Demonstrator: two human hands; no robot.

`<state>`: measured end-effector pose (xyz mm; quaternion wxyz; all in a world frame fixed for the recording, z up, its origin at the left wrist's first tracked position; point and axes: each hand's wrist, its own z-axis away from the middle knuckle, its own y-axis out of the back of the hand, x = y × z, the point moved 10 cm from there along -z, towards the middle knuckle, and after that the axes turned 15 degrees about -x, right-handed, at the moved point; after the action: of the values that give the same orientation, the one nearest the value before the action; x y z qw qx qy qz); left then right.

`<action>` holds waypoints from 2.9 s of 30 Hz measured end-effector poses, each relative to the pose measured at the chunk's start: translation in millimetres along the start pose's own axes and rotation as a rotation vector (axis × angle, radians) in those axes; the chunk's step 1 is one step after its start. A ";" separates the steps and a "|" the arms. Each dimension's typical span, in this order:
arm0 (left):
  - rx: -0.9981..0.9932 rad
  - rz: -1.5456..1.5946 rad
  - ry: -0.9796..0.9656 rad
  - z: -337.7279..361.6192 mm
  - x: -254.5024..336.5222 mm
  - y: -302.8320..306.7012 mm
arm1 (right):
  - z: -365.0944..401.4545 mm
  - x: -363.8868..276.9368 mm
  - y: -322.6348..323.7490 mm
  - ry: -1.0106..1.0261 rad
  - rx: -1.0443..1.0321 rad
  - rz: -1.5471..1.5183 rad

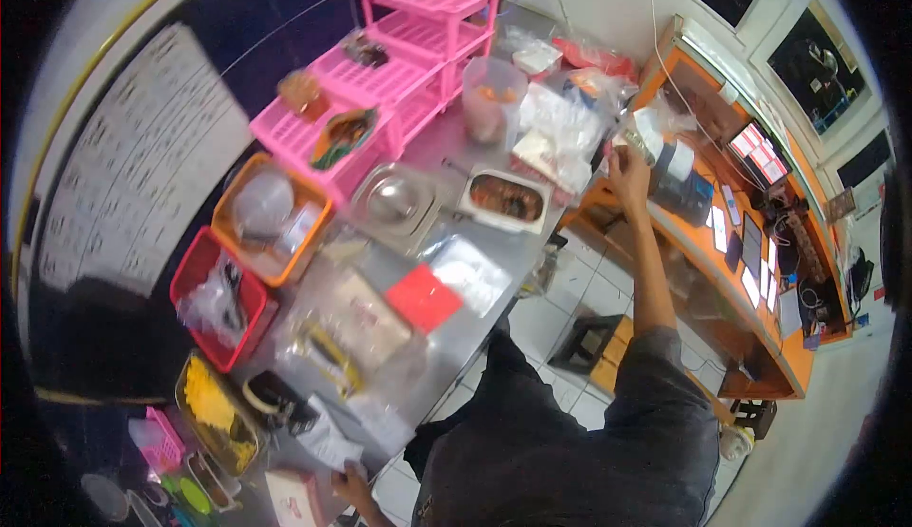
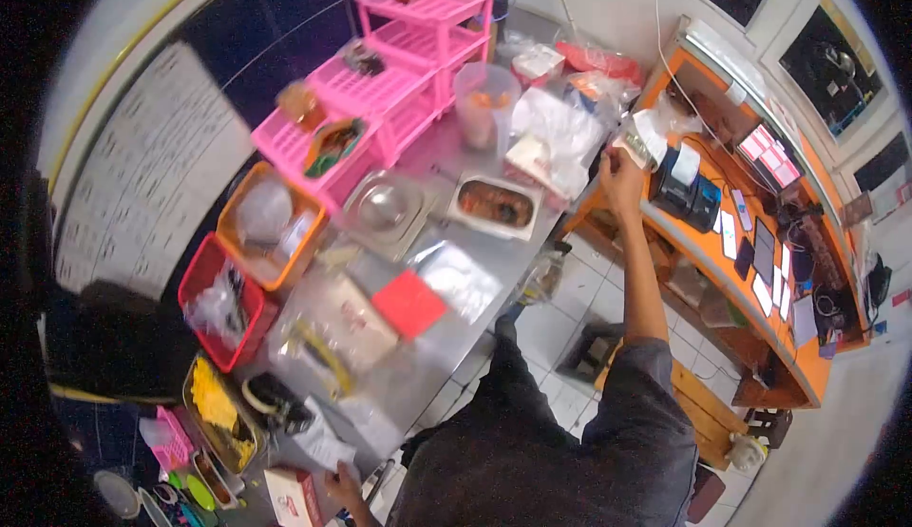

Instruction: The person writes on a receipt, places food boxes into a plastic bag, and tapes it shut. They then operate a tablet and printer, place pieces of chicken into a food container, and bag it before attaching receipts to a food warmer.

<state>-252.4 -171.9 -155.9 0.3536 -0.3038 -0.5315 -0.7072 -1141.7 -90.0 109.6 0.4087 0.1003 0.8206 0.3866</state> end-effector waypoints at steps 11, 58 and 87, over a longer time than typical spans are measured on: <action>0.210 0.265 0.426 -29.8 28.2 -82.0 | -134.2 125.3 -47.1 0.002 -0.172 0.077; 0.261 0.556 0.543 26.8 35.1 -65.3 | 30.2 -143.3 155.4 1.161 -0.771 -1.200; 0.143 0.506 0.848 121.6 -3.7 -113.4 | -191.7 131.7 -247.1 0.280 -0.730 0.190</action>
<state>-337.1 -32.8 -189.4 0.7190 -0.0836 -0.2978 -0.6224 -1332.8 -300.8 -75.3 0.2644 -0.0296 0.6642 0.6987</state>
